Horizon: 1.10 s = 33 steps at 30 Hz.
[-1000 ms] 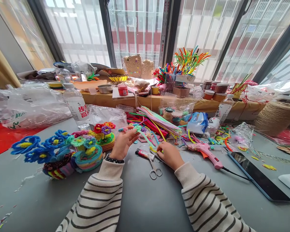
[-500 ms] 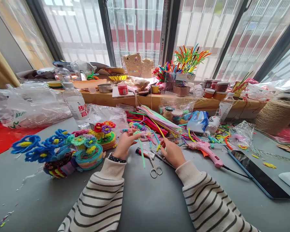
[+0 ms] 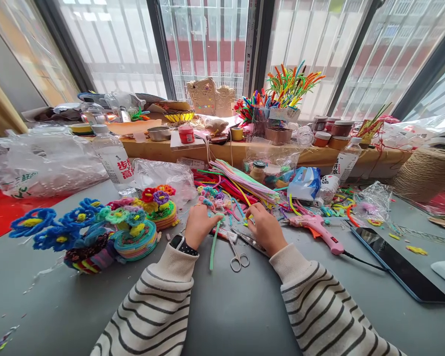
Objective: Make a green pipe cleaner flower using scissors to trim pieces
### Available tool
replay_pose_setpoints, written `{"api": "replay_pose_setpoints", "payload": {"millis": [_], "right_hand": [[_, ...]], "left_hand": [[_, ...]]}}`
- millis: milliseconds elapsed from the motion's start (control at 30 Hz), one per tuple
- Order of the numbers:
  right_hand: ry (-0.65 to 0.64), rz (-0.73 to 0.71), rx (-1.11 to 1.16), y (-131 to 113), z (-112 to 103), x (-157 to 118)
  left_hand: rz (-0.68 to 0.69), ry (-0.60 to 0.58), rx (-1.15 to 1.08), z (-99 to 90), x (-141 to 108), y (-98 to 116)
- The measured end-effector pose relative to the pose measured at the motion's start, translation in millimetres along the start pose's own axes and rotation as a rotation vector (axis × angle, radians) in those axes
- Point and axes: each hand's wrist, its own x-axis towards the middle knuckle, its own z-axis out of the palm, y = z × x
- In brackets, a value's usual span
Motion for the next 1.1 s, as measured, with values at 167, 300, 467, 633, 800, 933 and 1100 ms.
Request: {"api": "replay_pose_setpoints", "payload": {"millis": [167,300,467,633,800,933,1100], "right_hand": [[0.045,-0.123,0.115,-1,-1,-2],[0.086,-0.178,0.176,-5,0,-3],[0.088,-0.126,0.171,-2,1,-3],[0.186,-0.016,0.094,9,-6,-3],[0.238,0.03,0.127,18,-16,-6],[0.186,-0.012,0.13,17,-17,-6],[0.204,-0.112,0.131,15,-11,-5]], "left_hand": [[0.212,-0.18,-0.314,9.9,-9,16],[0.206,-0.242,-0.339,16.4,-12,19],[0.153,-0.22,-0.347,11.6,-12,21],[0.135,-0.129,-0.231,8.9,-12,21],[0.351,-0.113,-0.053,16.7,-4,25],[0.445,-0.098,0.048,20.7,2,35],[0.392,-0.25,-0.018,26.2,2,44]]}}
